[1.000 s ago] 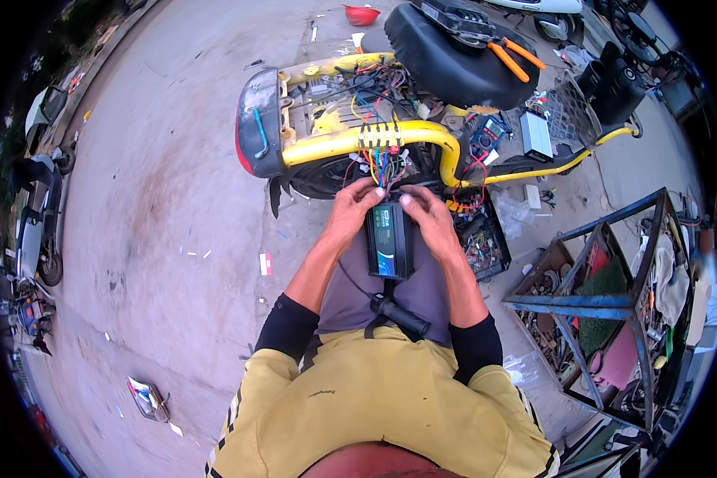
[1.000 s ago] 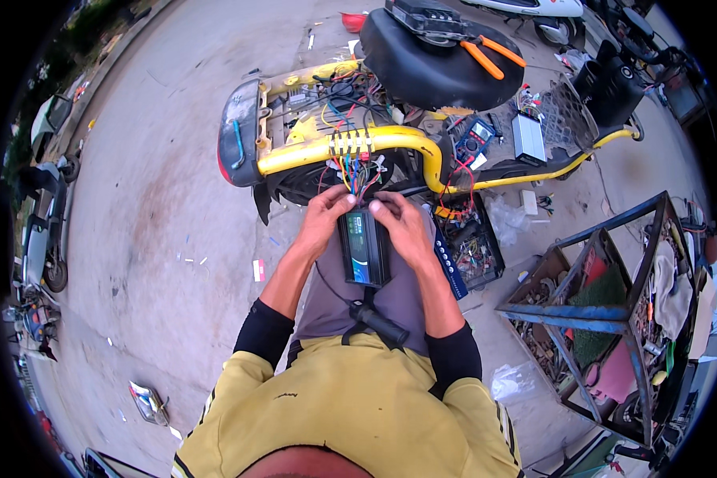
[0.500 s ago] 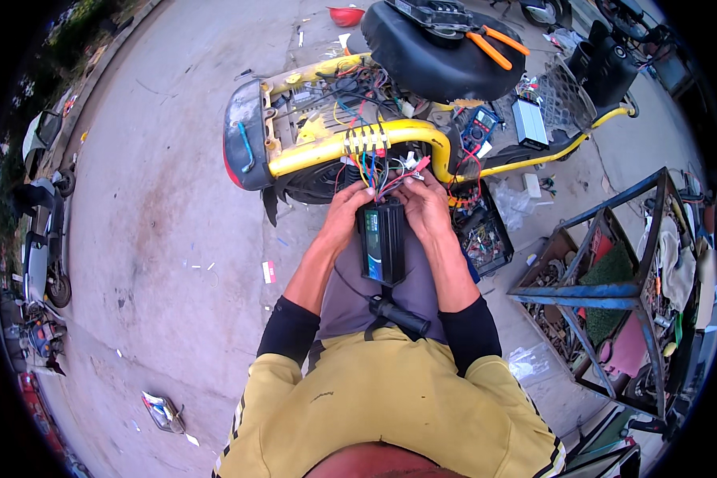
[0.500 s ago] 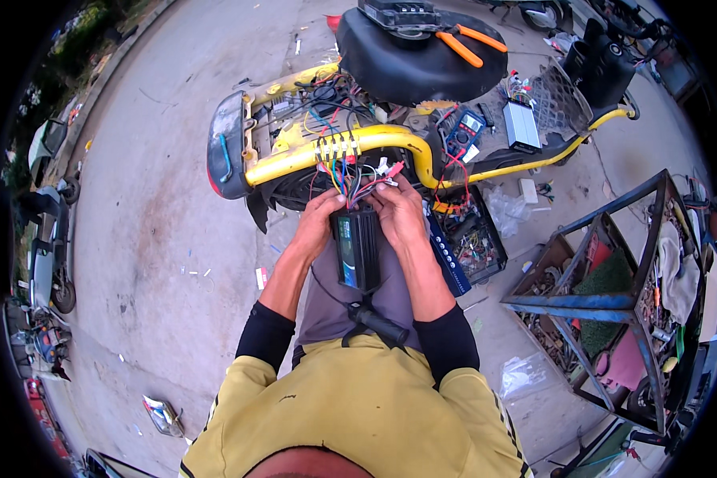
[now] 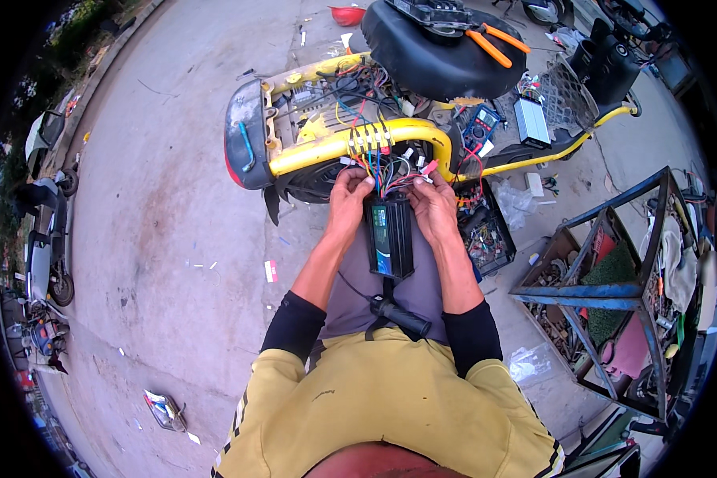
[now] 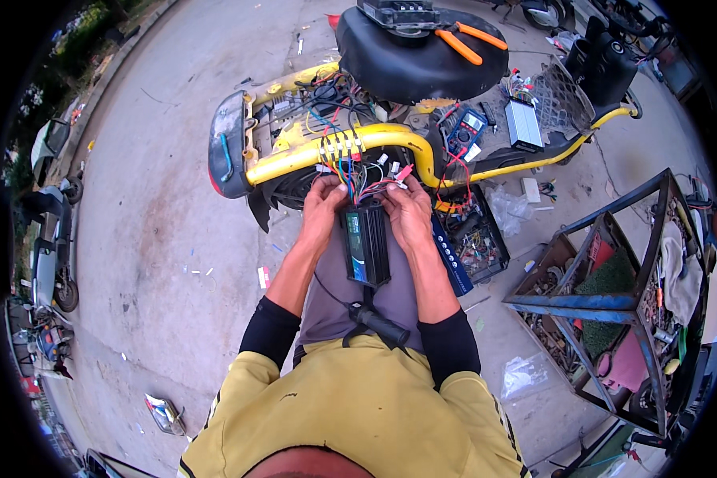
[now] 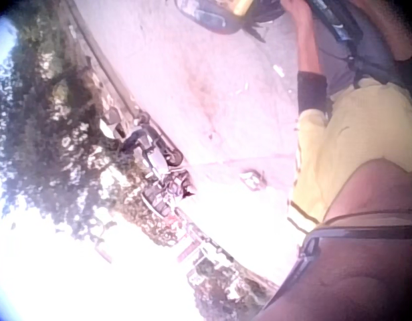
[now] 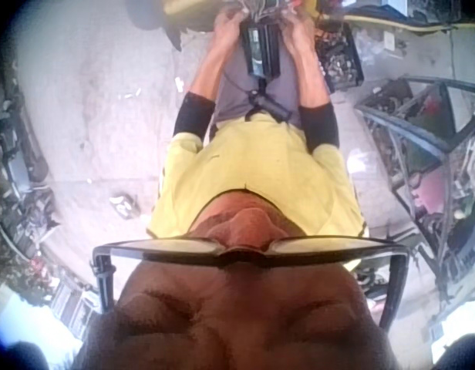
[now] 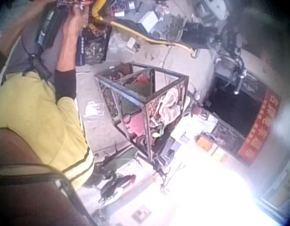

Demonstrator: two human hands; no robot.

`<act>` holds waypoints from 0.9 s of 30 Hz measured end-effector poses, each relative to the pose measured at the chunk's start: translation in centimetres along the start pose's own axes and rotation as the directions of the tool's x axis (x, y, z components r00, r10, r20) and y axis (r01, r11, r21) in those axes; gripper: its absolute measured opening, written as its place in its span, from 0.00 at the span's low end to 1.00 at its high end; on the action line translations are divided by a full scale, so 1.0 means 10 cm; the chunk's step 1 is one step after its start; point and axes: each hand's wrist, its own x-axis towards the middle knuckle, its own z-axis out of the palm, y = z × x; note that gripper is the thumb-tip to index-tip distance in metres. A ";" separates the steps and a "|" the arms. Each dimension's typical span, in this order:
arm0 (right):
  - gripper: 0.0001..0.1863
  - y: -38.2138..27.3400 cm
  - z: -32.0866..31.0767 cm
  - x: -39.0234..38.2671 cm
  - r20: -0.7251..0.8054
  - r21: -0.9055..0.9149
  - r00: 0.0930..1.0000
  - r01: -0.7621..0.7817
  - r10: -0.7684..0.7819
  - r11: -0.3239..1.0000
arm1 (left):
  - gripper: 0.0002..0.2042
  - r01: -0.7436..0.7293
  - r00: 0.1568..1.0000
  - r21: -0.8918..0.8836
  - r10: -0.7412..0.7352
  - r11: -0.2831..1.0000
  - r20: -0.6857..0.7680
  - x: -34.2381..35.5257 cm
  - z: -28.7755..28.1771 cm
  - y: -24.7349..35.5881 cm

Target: The person works on the exposed wiring of a yellow scooter, using a multimeter to test connections and manipulating wires with both hands. The person repeatedly probes and adjusts the wiring harness near the scooter's seat area.

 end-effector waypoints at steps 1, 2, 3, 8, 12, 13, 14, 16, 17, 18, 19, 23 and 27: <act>0.22 0.00 0.01 0.00 -0.008 0.004 1.000 -0.003 0.003 1.000 | 0.13 0.005 1.000 -0.045 -0.006 0.999 -0.013 0.01 0.04 0.02; 0.22 0.00 0.01 0.00 -0.017 0.007 1.000 -0.006 0.006 1.000 | 0.13 0.010 1.000 -0.089 -0.013 0.996 -0.025 0.01 0.06 0.04; 0.22 0.01 0.02 0.00 -0.025 0.011 1.000 -0.009 0.010 1.000 | 0.13 0.060 0.998 -0.218 -0.060 0.974 0.005 0.03 0.04 0.02; 0.21 0.03 -0.05 0.07 -0.012 -0.039 1.000 -0.026 0.025 0.999 | 0.16 0.282 0.959 -0.441 -0.251 0.852 0.129 0.22 -0.05 -0.09; 0.21 -0.02 0.01 0.09 -0.027 -0.052 0.998 -0.054 0.053 0.997 | 0.17 0.375 0.926 -0.484 -0.293 0.790 0.240 0.28 -0.08 -0.07; 0.21 -0.04 0.00 0.08 -0.032 -0.059 0.998 -0.056 0.054 0.997 | 0.17 0.393 0.917 -0.489 -0.297 0.778 0.265 0.26 -0.07 -0.05; 0.23 -0.03 -0.03 0.09 -0.022 -0.058 0.998 -0.059 0.058 0.997 | 0.17 0.391 0.918 -0.490 -0.294 0.779 0.265 0.23 -0.08 -0.03; 0.26 -0.02 -0.01 0.06 -0.028 -0.047 0.999 -0.043 0.042 0.998 | 0.16 0.352 0.935 -0.503 -0.279 0.789 0.218 0.15 -0.05 -0.01; 0.27 -0.02 0.00 0.05 -0.031 -0.042 0.999 -0.036 0.035 0.998 | 0.16 0.333 0.943 -0.510 -0.272 0.793 0.193 0.11 -0.04 -0.01; 0.28 -0.02 0.00 0.05 -0.040 -0.051 0.999 -0.032 0.030 0.998 | 0.15 0.314 0.950 -0.524 -0.258 0.792 0.179 0.11 -0.05 -0.07; 0.30 -0.01 0.01 0.05 -0.048 -0.058 0.999 -0.028 0.025 0.998 | 0.15 0.294 0.956 -0.537 -0.244 0.790 0.165 0.10 -0.06 -0.10; 0.33 -0.03 0.08 0.00 -0.102 -0.087 0.995 -0.001 -0.008 0.996 | 0.15 0.241 0.967 -0.583 -0.239 0.776 0.082 -0.03 0.01 -0.06; 0.31 -0.03 0.11 -0.01 -0.094 -0.105 0.996 0.000 -0.009 0.994 | 0.16 0.070 0.985 -0.584 -0.148 0.809 -0.088 -0.04 0.01 -0.23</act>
